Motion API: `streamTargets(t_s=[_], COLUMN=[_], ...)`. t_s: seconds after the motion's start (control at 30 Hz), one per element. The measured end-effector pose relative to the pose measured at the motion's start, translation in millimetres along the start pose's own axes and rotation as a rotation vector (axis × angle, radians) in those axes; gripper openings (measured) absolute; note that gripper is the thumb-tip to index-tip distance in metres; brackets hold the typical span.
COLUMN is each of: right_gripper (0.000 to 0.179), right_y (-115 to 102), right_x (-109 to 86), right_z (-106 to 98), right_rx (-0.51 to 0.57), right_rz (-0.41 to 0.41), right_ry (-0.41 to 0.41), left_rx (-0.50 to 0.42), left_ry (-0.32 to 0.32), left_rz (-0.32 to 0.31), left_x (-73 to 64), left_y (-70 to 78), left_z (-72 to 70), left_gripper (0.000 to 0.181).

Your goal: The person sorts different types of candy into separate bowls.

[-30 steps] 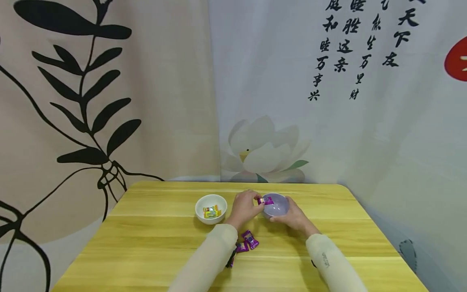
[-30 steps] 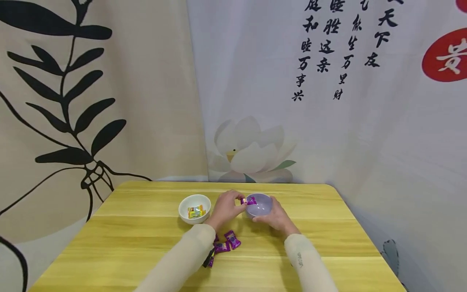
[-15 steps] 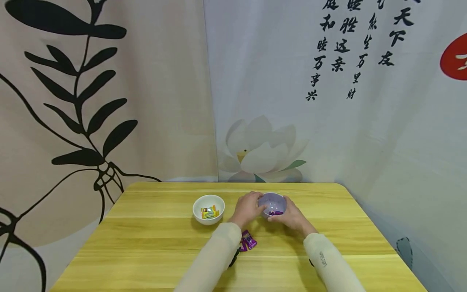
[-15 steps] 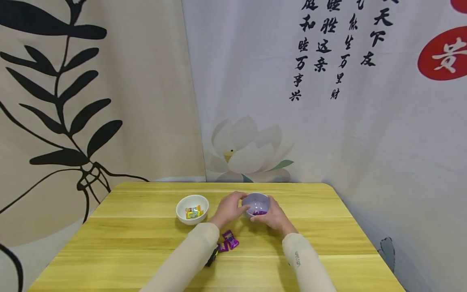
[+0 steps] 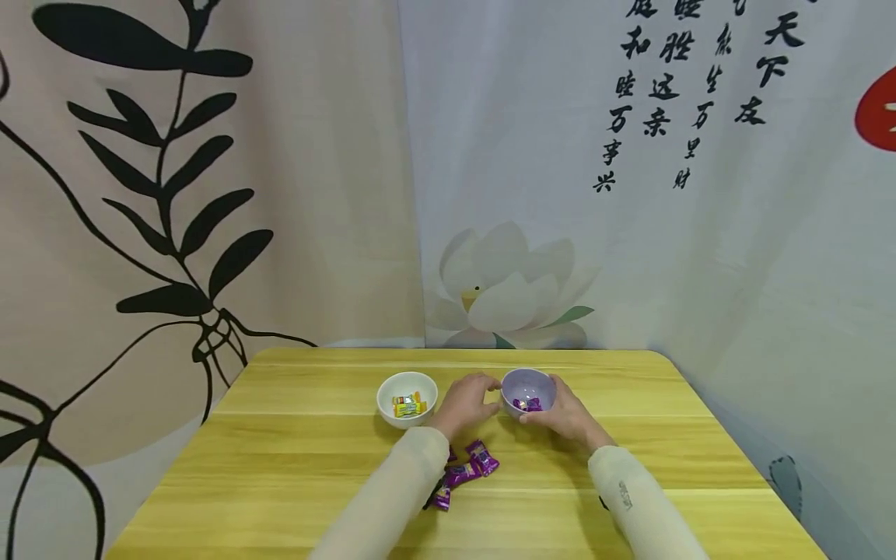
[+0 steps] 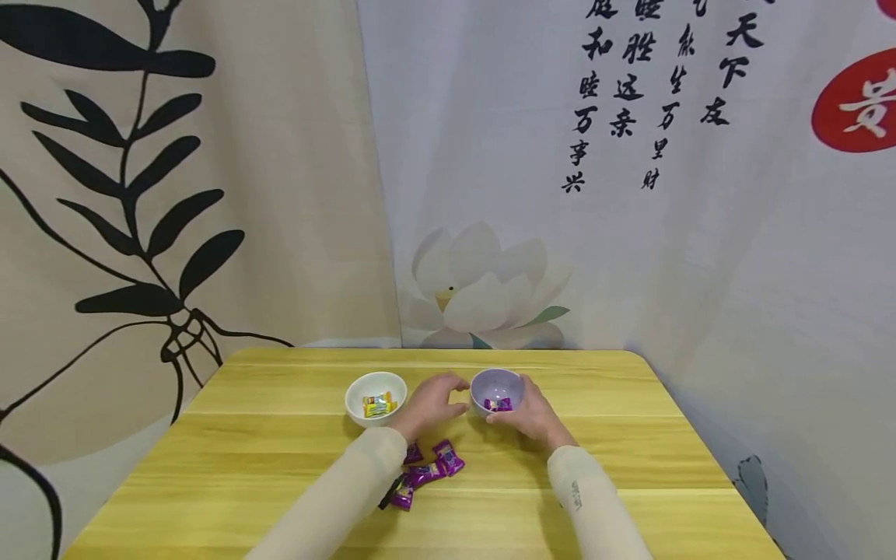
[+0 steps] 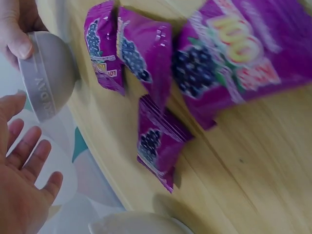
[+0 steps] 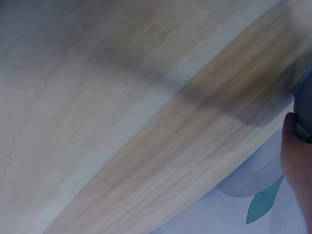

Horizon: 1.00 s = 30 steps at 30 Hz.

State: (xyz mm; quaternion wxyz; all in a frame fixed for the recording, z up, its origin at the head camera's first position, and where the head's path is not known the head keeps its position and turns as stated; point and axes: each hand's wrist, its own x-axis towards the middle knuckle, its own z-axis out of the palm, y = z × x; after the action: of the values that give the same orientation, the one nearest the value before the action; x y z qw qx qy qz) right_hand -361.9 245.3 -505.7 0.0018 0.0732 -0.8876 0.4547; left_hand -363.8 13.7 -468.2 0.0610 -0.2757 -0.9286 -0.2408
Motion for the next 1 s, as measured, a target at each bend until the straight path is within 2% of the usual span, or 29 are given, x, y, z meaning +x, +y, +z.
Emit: streamTargets(t_s=[0.13,0.43,0.63,0.83,1.0], right_gripper=[0.109,0.115,0.119,0.122,0.122], right_y=[0.4,-0.8,0.5,2.4,2.3], right_x=[0.0,-1.2,-1.4,-0.1,0.5], right_z=[-0.8,-1.3,-1.6,-1.6,-0.9], right_rx=[-0.009,-0.021,-0.033,-0.028,-0.022], right_rz=[0.015,0.057,0.068,0.065,0.062], right_ry=[-0.002,-0.006,-0.006,-0.008,-0.008], left_rx=[0.002,-0.018,-0.033,-0.012,0.021], left_ry=[-0.047,-0.148,-0.206,-0.24,-0.245], left_rz=[0.009,-0.016,0.017,0.041,0.059], left_x=[-7.0,-29.8,-44.1,-53.6,-55.9], left_y=[-3.2,-11.6,-19.3,-21.9,-24.1], left_z=[-0.1,2.0,9.5,13.0,14.0], left_gripper=[0.036,0.036,0.036,0.036,0.035])
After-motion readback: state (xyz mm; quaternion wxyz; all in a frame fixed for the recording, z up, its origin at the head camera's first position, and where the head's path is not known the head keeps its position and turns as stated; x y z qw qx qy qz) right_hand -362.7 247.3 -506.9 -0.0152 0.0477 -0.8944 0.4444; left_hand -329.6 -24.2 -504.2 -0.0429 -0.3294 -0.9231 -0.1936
